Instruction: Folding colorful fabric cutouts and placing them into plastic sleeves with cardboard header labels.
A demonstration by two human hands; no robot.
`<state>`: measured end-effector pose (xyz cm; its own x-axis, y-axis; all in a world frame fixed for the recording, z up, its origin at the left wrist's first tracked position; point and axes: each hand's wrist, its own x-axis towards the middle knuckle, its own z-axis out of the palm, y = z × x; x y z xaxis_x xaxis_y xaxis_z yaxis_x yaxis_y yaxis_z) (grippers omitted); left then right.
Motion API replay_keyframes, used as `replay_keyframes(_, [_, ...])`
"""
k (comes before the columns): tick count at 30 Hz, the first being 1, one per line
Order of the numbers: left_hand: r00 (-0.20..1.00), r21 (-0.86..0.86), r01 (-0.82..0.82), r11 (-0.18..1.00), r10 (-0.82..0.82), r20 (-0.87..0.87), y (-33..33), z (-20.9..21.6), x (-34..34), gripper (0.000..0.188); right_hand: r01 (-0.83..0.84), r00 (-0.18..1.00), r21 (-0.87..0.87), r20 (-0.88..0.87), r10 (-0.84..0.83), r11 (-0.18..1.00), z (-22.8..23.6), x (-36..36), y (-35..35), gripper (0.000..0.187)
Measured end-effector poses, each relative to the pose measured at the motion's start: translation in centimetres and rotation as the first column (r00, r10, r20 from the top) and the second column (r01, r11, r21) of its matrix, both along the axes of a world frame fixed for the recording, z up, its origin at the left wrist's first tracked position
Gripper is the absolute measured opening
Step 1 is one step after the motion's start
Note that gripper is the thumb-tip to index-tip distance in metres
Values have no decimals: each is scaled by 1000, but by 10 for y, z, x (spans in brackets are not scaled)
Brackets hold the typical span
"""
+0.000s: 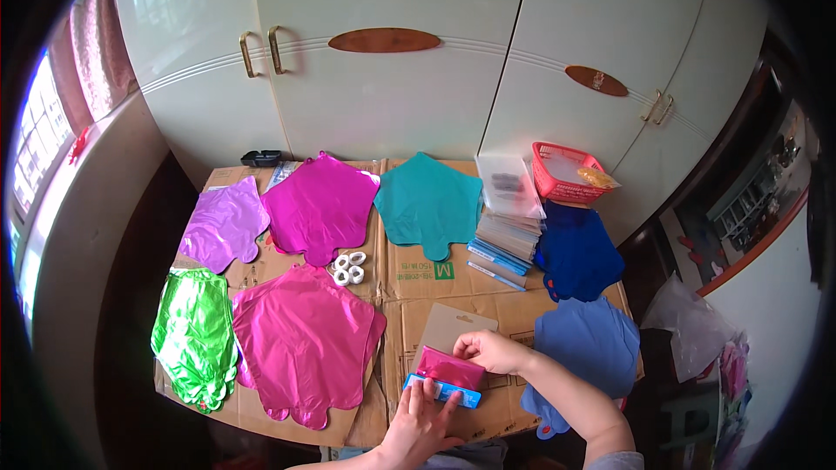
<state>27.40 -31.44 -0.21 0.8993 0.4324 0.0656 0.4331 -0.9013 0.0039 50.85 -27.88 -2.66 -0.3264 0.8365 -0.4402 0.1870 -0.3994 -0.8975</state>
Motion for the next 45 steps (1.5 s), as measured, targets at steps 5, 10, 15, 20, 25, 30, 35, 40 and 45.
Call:
replay_keyframes(5, [1000,-1,1,1000,-1,16,0,-1,0,81,-48,934,276,353,-54,960,4,5,4,9])
replay_keyframes(10, [999,20,7,1000,-8,44,3,-2,1,78,-19,823,527,491,-286,850,23,1,14,19])
replay_keyframes(15, [999,25,15,1000,-16,45,7,-1,3,75,-460,664,759,639,-390,461,11,-54,34,42])
replay_keyframes(20, [998,206,54,977,-59,21,9,-16,1,71,-547,585,681,727,-358,488,-6,-60,41,54])
replay_keyframes(25, [994,159,95,983,-103,42,16,-16,-4,60,-473,560,669,731,-391,573,-12,-56,34,55])
replay_keyframes(30, [966,97,186,978,-200,165,26,-16,-3,42,-474,542,676,729,-419,564,-17,-56,35,57])
replay_keyframes(35, [946,159,243,957,-270,179,32,-18,1,41,-513,519,634,766,-380,578,-14,-58,36,59])
replay_keyframes(40, [934,227,223,948,-275,230,31,-21,4,40,-499,529,668,739,-417,551,-13,-59,34,58])
replay_keyframes(45, [947,211,248,945,-282,153,30,-16,6,43,-423,614,791,609,-502,442,-17,-56,34,49])
